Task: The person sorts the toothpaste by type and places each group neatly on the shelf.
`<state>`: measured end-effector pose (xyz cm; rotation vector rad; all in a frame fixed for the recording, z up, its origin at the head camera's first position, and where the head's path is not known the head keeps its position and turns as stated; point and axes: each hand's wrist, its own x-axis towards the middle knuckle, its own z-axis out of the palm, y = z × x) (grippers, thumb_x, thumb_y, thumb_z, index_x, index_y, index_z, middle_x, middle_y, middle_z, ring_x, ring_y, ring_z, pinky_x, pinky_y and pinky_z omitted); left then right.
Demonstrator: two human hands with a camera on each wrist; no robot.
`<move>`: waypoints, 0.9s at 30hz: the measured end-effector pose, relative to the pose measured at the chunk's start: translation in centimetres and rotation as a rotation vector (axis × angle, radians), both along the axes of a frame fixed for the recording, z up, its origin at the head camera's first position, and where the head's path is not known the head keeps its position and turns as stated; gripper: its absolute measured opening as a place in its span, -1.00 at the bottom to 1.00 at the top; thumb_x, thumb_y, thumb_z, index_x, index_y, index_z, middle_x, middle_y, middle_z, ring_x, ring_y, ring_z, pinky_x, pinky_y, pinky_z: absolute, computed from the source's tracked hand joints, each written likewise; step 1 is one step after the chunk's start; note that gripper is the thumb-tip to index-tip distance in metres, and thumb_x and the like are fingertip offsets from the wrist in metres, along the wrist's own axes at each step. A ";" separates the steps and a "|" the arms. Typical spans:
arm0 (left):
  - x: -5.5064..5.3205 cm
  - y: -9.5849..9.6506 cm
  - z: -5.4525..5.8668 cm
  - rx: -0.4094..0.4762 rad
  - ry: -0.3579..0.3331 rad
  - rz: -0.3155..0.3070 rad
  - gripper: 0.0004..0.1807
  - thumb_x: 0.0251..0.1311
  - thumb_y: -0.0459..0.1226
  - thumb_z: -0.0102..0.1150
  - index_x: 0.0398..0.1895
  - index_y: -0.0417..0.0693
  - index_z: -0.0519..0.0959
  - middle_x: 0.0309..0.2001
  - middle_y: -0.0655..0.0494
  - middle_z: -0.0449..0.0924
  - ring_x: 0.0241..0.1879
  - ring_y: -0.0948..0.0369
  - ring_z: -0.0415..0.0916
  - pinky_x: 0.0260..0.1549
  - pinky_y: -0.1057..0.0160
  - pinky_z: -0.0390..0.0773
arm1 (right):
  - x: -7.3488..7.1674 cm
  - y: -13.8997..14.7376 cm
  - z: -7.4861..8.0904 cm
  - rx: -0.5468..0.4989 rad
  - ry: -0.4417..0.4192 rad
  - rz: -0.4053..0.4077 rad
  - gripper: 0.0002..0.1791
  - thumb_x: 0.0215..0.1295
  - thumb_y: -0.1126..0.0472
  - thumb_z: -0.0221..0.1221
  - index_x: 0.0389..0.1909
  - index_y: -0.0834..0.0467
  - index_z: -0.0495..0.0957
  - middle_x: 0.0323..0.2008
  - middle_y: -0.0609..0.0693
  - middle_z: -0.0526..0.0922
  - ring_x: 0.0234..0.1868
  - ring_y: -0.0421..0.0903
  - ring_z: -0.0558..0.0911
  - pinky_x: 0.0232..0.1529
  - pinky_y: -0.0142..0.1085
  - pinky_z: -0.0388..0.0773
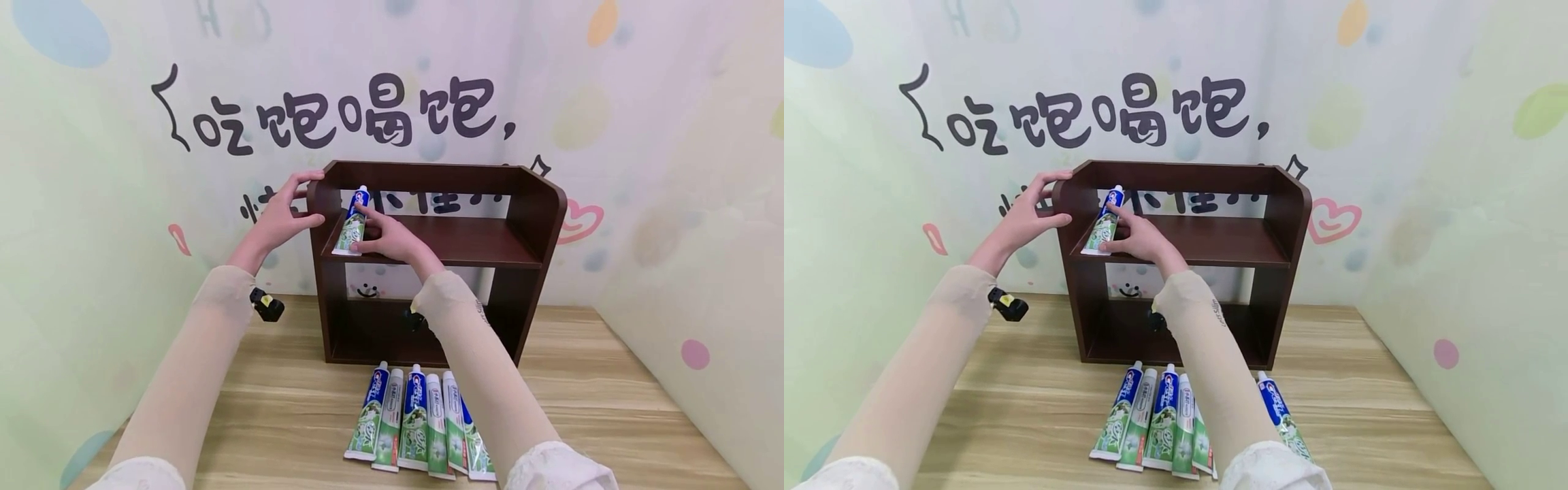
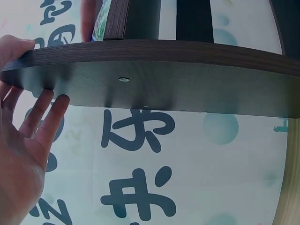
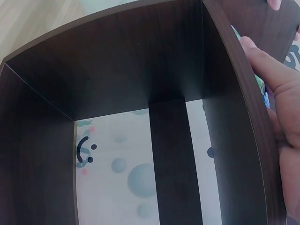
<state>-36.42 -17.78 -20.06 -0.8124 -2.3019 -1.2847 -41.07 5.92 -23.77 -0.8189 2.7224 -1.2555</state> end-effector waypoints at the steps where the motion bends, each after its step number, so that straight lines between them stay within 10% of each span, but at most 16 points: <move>1: 0.2 0.0 0.0 0.000 -0.001 0.000 -0.27 0.18 -0.43 0.24 0.42 -0.07 0.22 0.52 -0.01 0.14 0.37 -0.14 0.27 0.23 -0.21 0.49 | 0.0 0.0 0.0 0.003 0.001 0.000 -0.03 0.22 -0.01 0.33 0.54 -0.33 -0.02 0.44 0.06 0.32 0.33 0.03 0.44 0.38 0.00 0.42; 27: -3.4 -0.7 -1.5 0.023 0.002 0.020 -0.23 0.16 -0.40 0.27 0.44 0.11 0.23 0.53 0.14 0.14 0.39 -0.12 0.25 0.24 -0.21 0.47 | 0.0 -0.1 0.0 0.102 0.114 0.010 -0.26 0.25 -0.10 0.28 0.43 -0.06 0.31 0.28 0.06 0.50 0.15 0.00 0.49 0.32 -0.10 0.45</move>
